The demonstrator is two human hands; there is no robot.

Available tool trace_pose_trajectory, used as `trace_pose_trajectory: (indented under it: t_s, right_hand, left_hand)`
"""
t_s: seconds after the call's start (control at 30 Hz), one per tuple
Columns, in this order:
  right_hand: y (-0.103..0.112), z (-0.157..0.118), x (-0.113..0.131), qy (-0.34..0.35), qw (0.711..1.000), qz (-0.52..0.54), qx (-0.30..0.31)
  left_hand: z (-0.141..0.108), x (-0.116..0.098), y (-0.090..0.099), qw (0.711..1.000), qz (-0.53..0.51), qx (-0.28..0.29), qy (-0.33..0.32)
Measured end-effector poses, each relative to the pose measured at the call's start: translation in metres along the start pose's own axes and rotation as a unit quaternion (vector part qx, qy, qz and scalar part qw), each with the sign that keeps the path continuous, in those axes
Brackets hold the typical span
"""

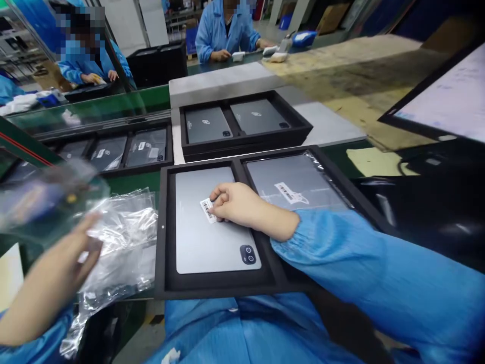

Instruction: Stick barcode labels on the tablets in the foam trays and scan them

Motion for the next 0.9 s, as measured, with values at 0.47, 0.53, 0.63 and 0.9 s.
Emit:
trace_pose_trajectory:
  t_s: [0.47, 0.53, 0.63, 0.9]
  right_hand:
    - [0.056, -0.002, 0.044, 0.127, 0.984, 0.039, -0.121]
    - [0.087, -0.001, 0.052, 0.173, 0.963, 0.050, -0.198]
    - [0.118, 0.005, 0.053, 0.182, 0.947, 0.048, -0.261]
    - [0.104, 0.012, 0.044, 0.130, 0.969, 0.005, -0.210]
  left_hand:
    - [-0.037, -0.245, -0.091, 0.817, 0.017, 0.189, -0.545]
    - [-0.046, -0.271, -0.134, 0.748, 0.052, 0.226, -0.622]
    - [-0.044, -0.296, -0.171, 0.681, 0.051, 0.193, -0.704]
    - [-0.025, -0.304, -0.083, 0.661, -0.113, -0.006, -0.741]
Point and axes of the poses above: each hand's wrist, its own z-axis towards the middle knuckle, its own y-axis out of the back of the hand, x = y × z, the point moved 10 cm from there along z, towards the middle knuckle, and after that the axes turned 11 degrees about -x, right-handed, at the moved point
